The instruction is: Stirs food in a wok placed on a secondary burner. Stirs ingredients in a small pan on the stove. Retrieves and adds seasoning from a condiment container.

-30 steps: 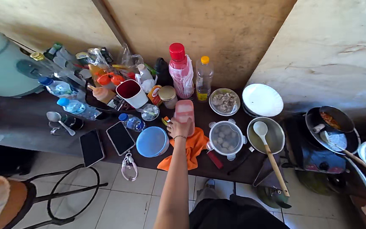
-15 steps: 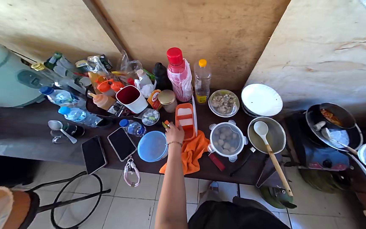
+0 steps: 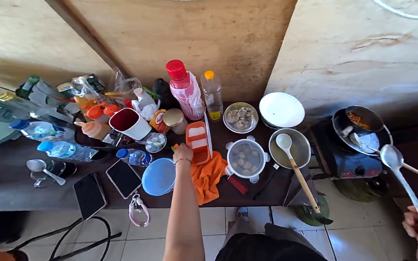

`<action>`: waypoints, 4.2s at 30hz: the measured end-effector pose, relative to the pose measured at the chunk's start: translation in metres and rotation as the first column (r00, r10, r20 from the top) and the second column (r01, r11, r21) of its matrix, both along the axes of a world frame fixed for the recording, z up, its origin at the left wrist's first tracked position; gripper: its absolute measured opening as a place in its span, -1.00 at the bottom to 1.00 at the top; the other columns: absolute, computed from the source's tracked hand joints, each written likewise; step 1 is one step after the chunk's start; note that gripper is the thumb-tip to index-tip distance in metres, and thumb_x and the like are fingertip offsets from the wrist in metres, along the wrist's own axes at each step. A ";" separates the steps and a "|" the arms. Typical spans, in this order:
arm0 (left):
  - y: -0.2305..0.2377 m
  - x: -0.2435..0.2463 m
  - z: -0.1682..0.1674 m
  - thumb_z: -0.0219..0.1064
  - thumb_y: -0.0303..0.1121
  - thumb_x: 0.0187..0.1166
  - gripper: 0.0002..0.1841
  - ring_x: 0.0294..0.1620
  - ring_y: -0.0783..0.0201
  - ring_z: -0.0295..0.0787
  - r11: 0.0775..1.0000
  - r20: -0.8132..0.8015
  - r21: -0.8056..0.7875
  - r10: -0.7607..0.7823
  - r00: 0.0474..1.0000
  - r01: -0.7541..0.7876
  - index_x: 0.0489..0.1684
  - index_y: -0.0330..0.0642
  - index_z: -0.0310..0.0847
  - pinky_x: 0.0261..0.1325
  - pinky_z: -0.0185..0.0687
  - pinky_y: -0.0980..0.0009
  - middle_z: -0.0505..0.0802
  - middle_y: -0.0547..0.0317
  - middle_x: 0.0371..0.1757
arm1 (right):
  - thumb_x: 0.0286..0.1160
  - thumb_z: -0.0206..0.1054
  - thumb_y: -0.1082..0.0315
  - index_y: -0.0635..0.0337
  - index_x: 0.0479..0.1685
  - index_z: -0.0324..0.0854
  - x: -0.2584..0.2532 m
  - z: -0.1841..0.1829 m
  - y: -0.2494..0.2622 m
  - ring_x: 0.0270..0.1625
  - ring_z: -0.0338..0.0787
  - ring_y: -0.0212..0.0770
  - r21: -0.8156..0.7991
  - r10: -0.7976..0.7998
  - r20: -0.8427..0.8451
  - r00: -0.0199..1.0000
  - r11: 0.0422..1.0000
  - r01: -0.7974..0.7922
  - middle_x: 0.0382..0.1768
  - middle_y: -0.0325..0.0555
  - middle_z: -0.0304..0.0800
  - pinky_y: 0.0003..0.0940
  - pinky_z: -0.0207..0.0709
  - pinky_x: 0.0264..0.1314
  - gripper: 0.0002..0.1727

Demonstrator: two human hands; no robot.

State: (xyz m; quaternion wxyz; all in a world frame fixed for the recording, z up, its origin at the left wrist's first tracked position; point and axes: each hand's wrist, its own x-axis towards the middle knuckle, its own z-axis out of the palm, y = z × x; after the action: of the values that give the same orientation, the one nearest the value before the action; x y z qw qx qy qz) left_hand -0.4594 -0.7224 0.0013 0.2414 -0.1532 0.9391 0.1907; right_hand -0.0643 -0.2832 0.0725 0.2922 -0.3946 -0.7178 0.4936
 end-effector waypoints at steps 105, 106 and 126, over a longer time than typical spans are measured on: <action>1.025 0.418 0.194 0.04 -0.24 0.82 -0.61 0.01 -0.30 0.81 -0.070 -0.221 0.082 -0.974 -0.050 0.994 0.09 -0.41 0.67 0.07 0.57 -0.24 0.83 -0.34 -0.12 | 0.78 0.04 0.30 0.35 -0.20 0.68 0.245 0.160 0.725 -0.59 0.75 -0.37 0.581 0.356 0.249 0.901 0.689 -0.433 -0.60 -0.13 0.74 -0.45 0.66 -0.51 -0.64; 1.026 0.421 0.195 0.04 -0.24 0.82 -0.62 0.01 -0.30 0.80 -0.063 -0.206 0.083 -0.978 -0.045 0.995 0.09 -0.41 0.67 0.06 0.57 -0.24 0.83 -0.34 -0.11 | 0.76 0.05 0.31 0.33 -0.21 0.70 0.240 0.157 0.717 -0.62 0.74 -0.28 0.617 0.358 0.307 0.882 0.631 -0.471 -0.63 -0.10 0.72 -0.38 0.62 -0.56 -0.65; 1.041 0.444 0.199 0.00 -0.24 0.83 -0.62 0.03 -0.25 0.80 -0.059 -0.092 -0.020 -0.994 -0.060 0.998 0.07 -0.39 0.64 0.06 0.57 -0.14 0.82 -0.30 -0.11 | 0.92 -0.11 0.35 0.38 0.13 0.55 0.252 0.107 0.724 -0.18 0.96 -0.39 -0.128 0.325 0.125 0.937 0.942 -0.309 -0.16 -0.09 0.93 -0.48 0.84 0.04 -0.66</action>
State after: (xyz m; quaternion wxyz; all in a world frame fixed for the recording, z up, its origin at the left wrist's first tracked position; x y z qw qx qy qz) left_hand -0.0153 0.3183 0.2005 0.2714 0.5917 0.7590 -0.0139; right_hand 0.1872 0.4407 0.1791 0.1346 -0.3233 -0.7641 0.5418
